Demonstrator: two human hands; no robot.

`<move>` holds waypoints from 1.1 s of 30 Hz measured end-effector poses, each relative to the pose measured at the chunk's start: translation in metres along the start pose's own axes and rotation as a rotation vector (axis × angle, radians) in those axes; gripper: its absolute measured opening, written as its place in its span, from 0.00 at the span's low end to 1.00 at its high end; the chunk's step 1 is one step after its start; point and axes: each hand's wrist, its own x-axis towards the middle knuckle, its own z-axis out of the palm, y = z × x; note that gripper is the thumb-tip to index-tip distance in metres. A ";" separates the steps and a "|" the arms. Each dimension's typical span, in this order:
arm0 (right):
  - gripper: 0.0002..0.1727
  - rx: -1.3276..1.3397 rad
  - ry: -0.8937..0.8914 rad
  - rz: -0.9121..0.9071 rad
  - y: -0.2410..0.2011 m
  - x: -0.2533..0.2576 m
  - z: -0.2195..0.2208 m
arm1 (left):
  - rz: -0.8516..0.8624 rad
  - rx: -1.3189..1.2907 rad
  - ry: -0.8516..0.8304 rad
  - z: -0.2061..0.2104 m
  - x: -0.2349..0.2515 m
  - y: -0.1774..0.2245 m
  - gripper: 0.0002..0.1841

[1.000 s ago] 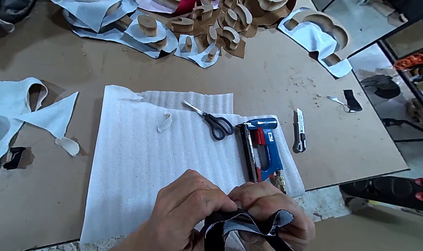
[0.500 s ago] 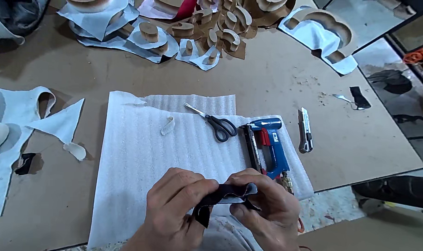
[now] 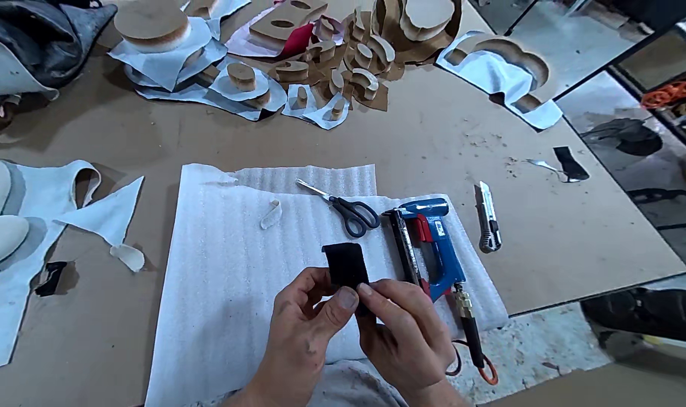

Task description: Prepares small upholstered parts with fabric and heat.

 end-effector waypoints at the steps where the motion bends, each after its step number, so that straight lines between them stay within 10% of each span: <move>1: 0.11 0.005 -0.012 -0.005 -0.001 -0.003 0.002 | -0.036 -0.017 0.037 0.001 0.001 0.002 0.18; 6: 0.15 0.253 -0.181 0.190 -0.005 -0.010 -0.010 | -0.094 -0.068 0.080 -0.008 0.004 0.007 0.09; 10: 0.16 0.607 -0.228 0.668 -0.006 0.013 -0.029 | 0.218 0.428 -0.006 -0.021 -0.001 0.004 0.09; 15: 0.12 0.641 -0.368 0.826 -0.010 0.030 -0.030 | 0.507 0.911 -0.095 -0.031 -0.005 -0.002 0.07; 26: 0.06 0.770 -0.382 0.980 0.003 0.024 -0.020 | -0.246 0.362 -0.066 -0.036 0.012 0.011 0.05; 30: 0.05 0.739 -0.419 0.963 0.017 0.012 -0.003 | -0.282 0.435 -0.059 -0.049 0.027 0.002 0.03; 33: 0.06 0.625 -0.505 0.809 0.039 -0.007 0.017 | 0.066 0.943 -0.098 -0.066 0.035 -0.021 0.02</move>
